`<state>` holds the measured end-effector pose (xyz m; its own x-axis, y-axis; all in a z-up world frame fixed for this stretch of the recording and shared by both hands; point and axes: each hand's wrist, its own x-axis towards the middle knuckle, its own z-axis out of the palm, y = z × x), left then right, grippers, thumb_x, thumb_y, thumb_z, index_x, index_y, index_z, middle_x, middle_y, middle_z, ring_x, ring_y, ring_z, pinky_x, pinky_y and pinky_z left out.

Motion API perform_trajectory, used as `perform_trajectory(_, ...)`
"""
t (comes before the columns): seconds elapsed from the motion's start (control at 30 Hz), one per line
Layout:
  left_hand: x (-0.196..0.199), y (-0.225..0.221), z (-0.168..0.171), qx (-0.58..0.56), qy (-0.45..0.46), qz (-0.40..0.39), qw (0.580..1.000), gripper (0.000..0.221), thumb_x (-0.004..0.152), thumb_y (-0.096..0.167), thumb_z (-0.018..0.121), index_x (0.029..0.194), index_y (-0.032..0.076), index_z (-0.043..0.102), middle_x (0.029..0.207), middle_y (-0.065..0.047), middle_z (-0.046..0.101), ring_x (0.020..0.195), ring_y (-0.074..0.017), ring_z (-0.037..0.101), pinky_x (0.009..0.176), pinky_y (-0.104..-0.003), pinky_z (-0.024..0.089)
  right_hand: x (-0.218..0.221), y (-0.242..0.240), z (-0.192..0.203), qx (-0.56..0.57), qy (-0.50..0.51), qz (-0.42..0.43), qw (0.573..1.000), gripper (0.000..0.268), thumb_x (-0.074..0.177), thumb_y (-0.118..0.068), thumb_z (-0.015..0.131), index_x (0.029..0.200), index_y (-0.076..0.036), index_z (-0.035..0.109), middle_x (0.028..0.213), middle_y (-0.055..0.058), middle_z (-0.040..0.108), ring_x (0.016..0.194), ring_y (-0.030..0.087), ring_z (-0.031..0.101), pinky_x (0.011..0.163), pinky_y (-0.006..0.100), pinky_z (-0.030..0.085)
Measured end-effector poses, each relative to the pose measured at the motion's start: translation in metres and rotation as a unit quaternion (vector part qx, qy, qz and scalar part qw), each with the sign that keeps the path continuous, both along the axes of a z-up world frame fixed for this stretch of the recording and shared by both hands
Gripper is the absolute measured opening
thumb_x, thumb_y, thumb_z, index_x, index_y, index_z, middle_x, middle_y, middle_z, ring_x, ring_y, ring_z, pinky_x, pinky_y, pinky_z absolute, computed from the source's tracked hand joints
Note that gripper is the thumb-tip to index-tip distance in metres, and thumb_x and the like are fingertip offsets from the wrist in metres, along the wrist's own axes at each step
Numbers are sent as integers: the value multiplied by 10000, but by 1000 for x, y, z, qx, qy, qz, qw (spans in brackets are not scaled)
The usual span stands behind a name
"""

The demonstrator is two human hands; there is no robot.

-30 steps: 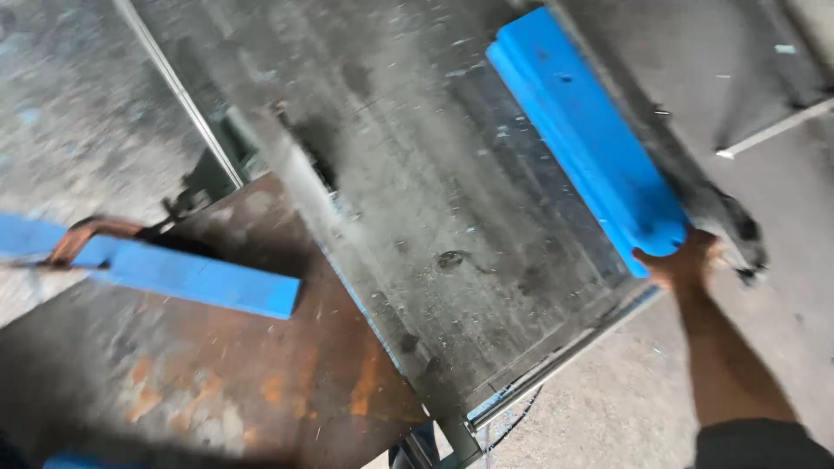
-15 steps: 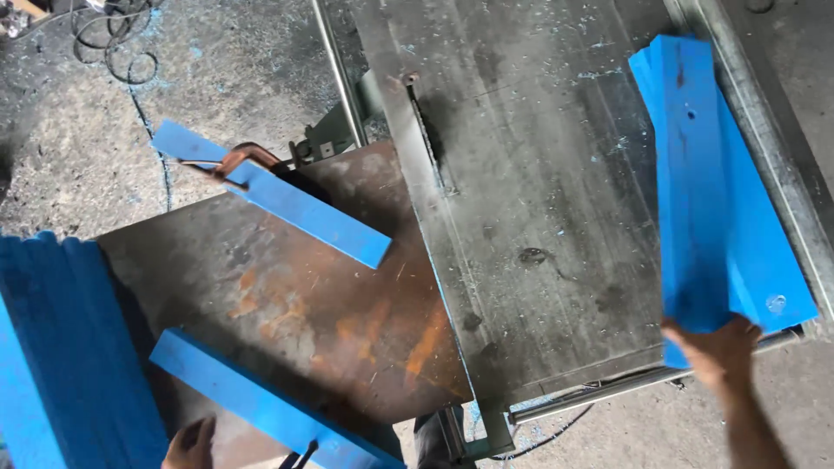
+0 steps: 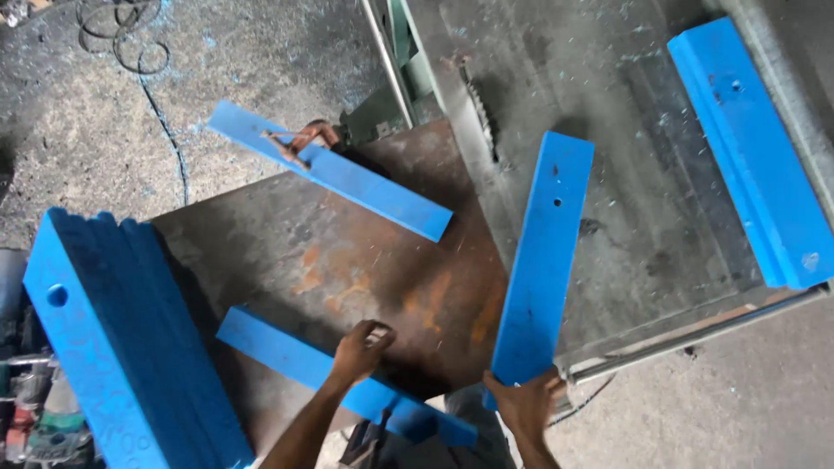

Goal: Cutting and assembling blue plastic components using a circular saw and clamps in a workshop.

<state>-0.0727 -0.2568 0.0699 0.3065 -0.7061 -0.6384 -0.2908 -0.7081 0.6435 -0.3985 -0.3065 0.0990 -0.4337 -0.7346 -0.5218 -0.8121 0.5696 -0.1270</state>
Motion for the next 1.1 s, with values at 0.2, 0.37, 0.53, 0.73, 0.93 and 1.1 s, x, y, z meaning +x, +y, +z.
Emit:
perform_trajectory(0.2,15,22,-1,-47,-87,-160,982,319,877,402,727,1057,138,739,1099,-115,706,1005,-320,719,869,-437,566,84,25,-31,-14,3,-14,1000,1288,515,-606,930,1363,159,333,1316,306,419,1271,468,464,1066,564,449)
perform_trajectory(0.37,8,57,-18,-214,-178,-260,925,275,776,336,800,957,130,776,1077,-203,671,1028,-425,604,853,-529,490,111,32,-61,-47,60,17,997,1287,493,-674,929,1306,158,378,1299,278,419,1310,447,395,1123,554,358)
perform_trajectory(0.53,-11,65,1,-158,-43,-398,902,214,803,343,785,938,178,806,1066,-80,615,1081,-329,546,896,-519,448,117,38,-58,-67,23,-11,997,1240,545,-620,909,1362,135,362,1269,239,378,1232,415,384,1046,570,377)
perform_trajectory(0.73,-27,75,-12,-148,-77,-392,905,221,800,327,800,932,150,783,1102,-65,598,1123,-316,528,929,-494,450,117,35,-43,-44,-6,-1,999,1271,568,-609,925,1389,145,314,1269,247,350,1237,420,365,1024,596,372)
perform_trajectory(0.93,-37,86,-12,-153,-76,-373,912,181,802,287,807,894,135,774,1105,-71,603,1132,-315,534,938,-484,450,99,44,-45,-10,-8,-1,1000,1283,574,-611,931,1400,138,297,1287,248,346,1251,424,380,1030,600,389)
perform_trajectory(1.1,-48,97,-5,-131,-52,-389,910,160,816,256,804,904,126,770,1090,-76,603,1119,-322,535,952,-502,433,87,57,-41,11,-10,5,1000,1284,584,-613,931,1410,125,282,1293,242,337,1254,422,378,1029,597,390)
